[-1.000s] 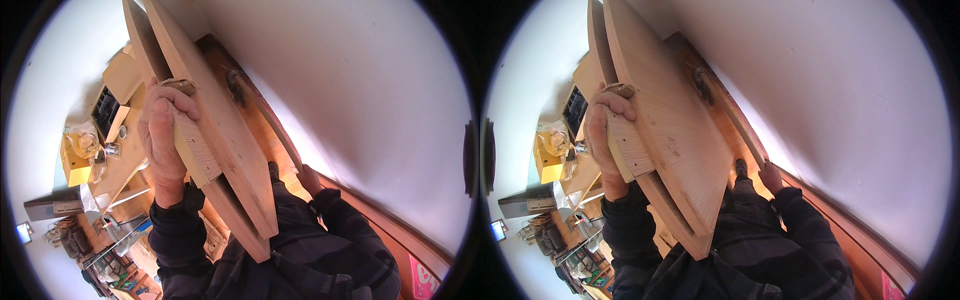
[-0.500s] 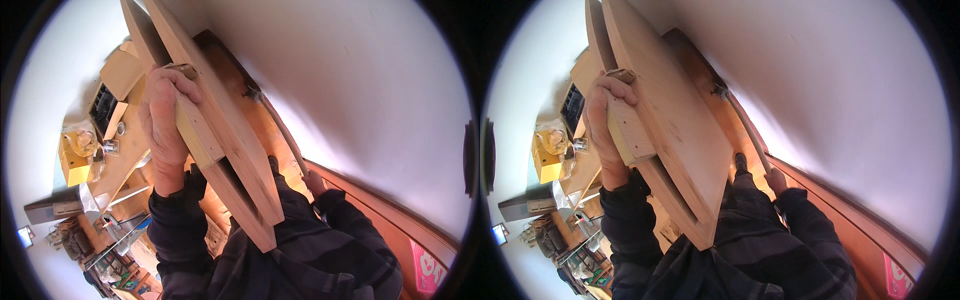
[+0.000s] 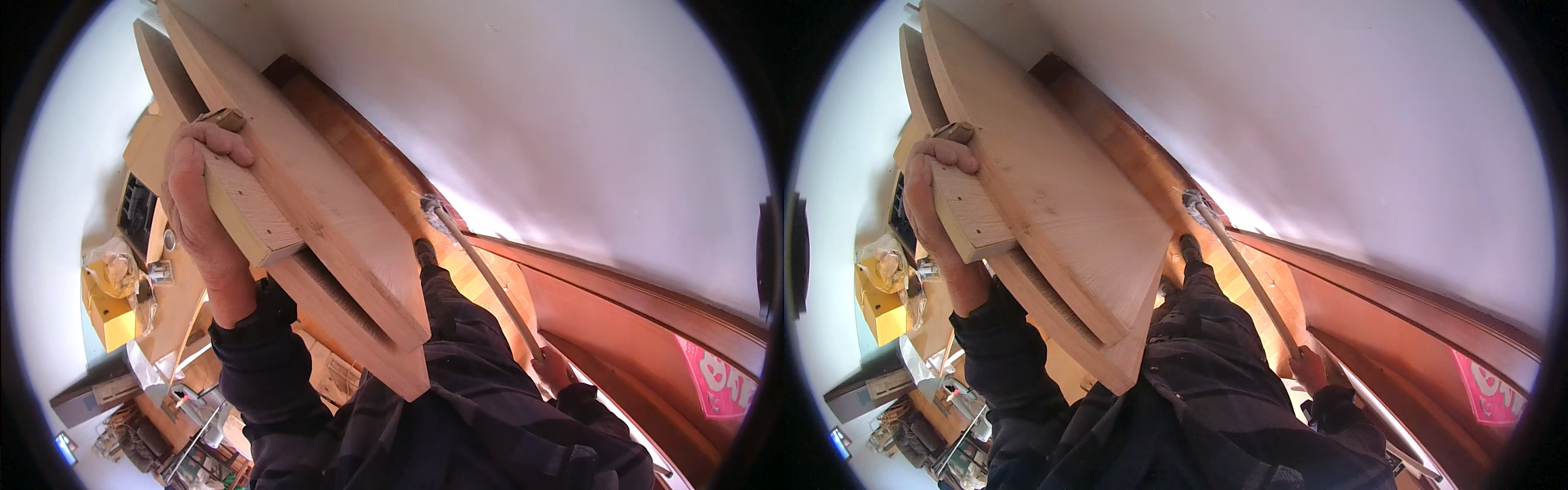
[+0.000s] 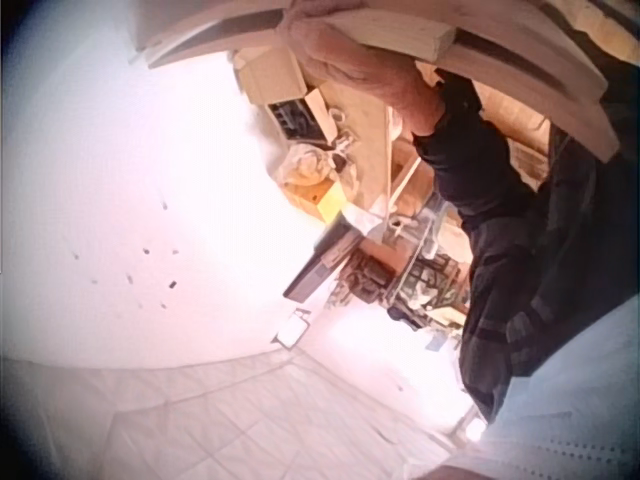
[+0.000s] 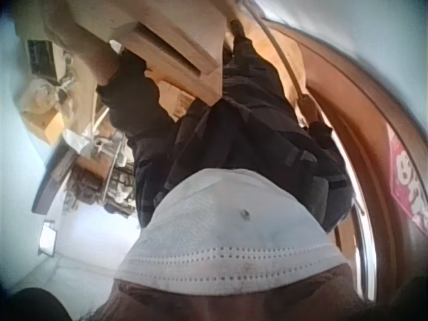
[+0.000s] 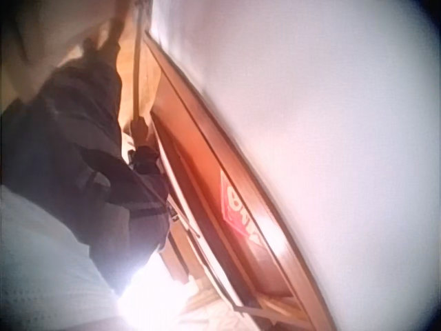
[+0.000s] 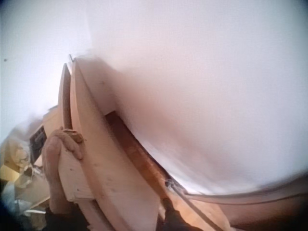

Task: The person sands a wooden board using a long-handled sanding tool. They hold the board with one hand and move the tool back and forth along the surface, then flip the board to sand the other side.

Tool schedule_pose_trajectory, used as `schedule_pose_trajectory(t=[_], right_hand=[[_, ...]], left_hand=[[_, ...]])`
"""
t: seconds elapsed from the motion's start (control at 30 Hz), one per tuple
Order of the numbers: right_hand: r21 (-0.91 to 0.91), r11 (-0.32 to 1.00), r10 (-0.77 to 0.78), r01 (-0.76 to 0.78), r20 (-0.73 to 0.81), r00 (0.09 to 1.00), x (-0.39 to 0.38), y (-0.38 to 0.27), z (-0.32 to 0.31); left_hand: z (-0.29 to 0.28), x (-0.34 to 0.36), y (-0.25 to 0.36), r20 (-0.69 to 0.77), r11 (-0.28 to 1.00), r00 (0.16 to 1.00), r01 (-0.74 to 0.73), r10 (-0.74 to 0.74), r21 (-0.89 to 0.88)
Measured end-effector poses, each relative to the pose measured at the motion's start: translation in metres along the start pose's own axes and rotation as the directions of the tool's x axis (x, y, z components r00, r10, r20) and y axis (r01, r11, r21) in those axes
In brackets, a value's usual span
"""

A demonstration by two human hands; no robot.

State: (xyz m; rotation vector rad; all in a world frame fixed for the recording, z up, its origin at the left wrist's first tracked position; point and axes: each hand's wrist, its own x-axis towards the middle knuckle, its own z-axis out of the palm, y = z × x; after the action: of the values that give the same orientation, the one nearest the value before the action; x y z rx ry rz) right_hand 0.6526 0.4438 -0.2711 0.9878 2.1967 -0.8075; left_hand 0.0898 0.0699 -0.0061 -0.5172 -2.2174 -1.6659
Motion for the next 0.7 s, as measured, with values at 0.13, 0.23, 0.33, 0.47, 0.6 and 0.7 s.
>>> schedule_pose_trajectory(t=[0.13,0.23,0.33,0.47,0.6,0.7], right_hand=[[0.070,0.997,-0.039,0.039,-0.003,0.999,0.015,-0.015,0.006],[0.102,0.991,-0.086,0.085,0.004,0.996,0.051,-0.042,0.015],[0.125,0.982,-0.145,0.144,0.004,0.989,0.101,-0.080,0.019],[0.061,0.948,-0.311,0.311,-0.013,0.950,0.185,-0.152,0.025],[0.034,0.881,-0.464,0.472,-0.137,0.875,0.277,-0.269,0.035],[-0.025,0.853,-0.520,0.521,-0.099,0.848,0.330,-0.364,0.030]], left_hand=[[0.001,-0.002,0.000,0.000,1.000,1.000,-0.020,0.020,0.004],[0.000,-0.004,0.000,-0.021,0.998,0.998,0.063,-0.063,-0.016],[0.001,0.000,-0.003,0.005,1.000,1.000,-0.018,0.018,-0.010],[0.003,0.001,-0.004,-0.015,0.999,0.999,0.046,-0.046,-0.023],[0.007,0.001,-0.008,-0.044,1.000,0.999,-0.017,0.017,0.017],[0.003,0.003,-0.009,-0.038,0.999,0.999,-0.022,0.023,0.030]])
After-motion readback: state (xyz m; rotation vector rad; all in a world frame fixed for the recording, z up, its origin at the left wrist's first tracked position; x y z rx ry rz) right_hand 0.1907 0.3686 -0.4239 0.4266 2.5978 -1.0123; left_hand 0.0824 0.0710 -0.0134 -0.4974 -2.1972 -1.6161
